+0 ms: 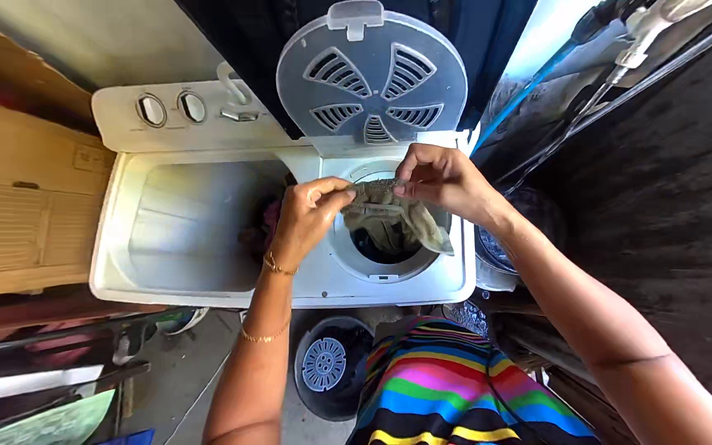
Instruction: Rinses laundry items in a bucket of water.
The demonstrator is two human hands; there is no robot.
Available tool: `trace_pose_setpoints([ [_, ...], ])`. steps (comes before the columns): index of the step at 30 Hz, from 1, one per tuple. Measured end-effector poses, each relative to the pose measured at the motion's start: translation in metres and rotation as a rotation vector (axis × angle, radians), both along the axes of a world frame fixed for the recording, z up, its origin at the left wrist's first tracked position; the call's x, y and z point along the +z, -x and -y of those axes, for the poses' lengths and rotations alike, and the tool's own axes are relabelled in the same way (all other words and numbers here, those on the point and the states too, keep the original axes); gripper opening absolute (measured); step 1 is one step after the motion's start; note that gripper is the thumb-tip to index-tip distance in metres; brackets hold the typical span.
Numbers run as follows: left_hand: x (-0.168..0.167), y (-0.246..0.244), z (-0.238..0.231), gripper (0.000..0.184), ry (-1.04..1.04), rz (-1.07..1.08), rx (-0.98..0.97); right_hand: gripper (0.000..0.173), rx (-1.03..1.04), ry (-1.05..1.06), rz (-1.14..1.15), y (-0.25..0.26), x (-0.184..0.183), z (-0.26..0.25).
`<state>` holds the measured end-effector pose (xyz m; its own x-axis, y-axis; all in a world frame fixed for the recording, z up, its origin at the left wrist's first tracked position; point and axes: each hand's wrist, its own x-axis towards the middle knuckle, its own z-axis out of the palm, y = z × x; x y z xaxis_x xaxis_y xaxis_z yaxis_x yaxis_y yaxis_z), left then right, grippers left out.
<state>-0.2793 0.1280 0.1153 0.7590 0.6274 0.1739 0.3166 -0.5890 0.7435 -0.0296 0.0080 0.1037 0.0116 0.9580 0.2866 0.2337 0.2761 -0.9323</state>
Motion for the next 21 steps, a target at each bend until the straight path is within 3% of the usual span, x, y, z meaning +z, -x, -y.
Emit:
trace_pose_setpoints([
  [5, 0.001, 0.003, 0.005, 0.020, 0.061, 0.110, -0.035, 0.014, -0.092, 0.027, 0.205, 0.010, 0.009, 0.010],
  [10, -0.008, -0.023, -0.019, 0.014, 0.264, 0.119, -0.013, 0.015, -0.165, 0.040, -0.073, 0.009, -0.006, -0.003],
  [13, -0.050, -0.046, -0.044, 0.029, 0.097, -0.162, 0.096, 0.022, -0.361, 0.069, 0.002, 0.000, -0.050, -0.015],
  [16, -0.078, -0.063, -0.041, 0.048, 0.062, -0.336, 0.077, 0.032, -0.648, 0.108, 0.079, -0.027, -0.085, 0.014],
  [18, -0.090, -0.065, -0.024, 0.049, 0.125, -0.356, 0.045, 0.032, -0.838, 0.297, 0.075, -0.056, -0.113, 0.059],
  [21, -0.106, -0.061, -0.001, 0.042, 0.190, -0.344, 0.045, 0.033, -1.013, 0.709, 0.087, -0.119, -0.218, 0.118],
])
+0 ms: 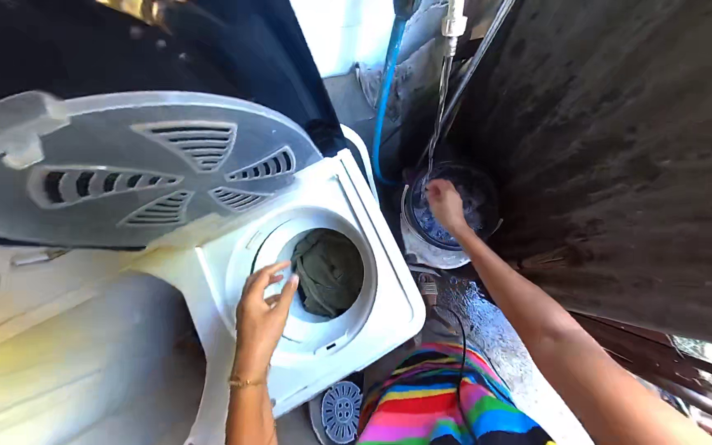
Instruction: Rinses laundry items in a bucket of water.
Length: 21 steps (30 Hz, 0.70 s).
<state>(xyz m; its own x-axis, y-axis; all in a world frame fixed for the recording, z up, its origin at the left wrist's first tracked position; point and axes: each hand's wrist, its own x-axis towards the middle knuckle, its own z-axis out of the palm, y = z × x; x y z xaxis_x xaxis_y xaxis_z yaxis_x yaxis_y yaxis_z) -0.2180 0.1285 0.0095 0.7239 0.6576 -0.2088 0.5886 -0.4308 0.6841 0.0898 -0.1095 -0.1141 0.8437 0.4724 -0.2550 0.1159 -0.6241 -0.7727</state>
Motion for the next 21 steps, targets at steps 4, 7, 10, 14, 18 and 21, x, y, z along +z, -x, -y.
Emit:
trace_pose_setpoints([
  [4, -0.023, 0.010, 0.020, 0.038, -0.033, 0.069, 0.006, 0.065, -0.155, 0.324, -0.179, -0.064, -0.155, 0.052],
  [7, -0.035, 0.020, 0.030, 0.036, -0.035, 0.070, -0.050, 0.096, -0.094, 0.500, -0.333, -0.059, -0.212, 0.048],
  [10, -0.044, 0.023, 0.036, 0.031, 0.024, 0.026, -0.045, 0.083, 0.016, 0.601, -0.417, -0.047, -0.222, 0.033],
  [14, -0.057, 0.019, 0.042, 0.028, 0.037, 0.014, -0.057, 0.065, 0.214, 0.634, -0.527, -0.047, -0.230, 0.038],
  [18, -0.041, -0.017, 0.050, 0.026, -0.036, 0.130, -0.163, 0.050, 0.271, 0.714, -0.265, -0.050, -0.174, 0.043],
  [21, -0.020, -0.070, 0.062, 0.026, 0.028, 0.306, -0.268, 0.028, 0.329, 0.525, 0.072, -0.068, -0.097, 0.051],
])
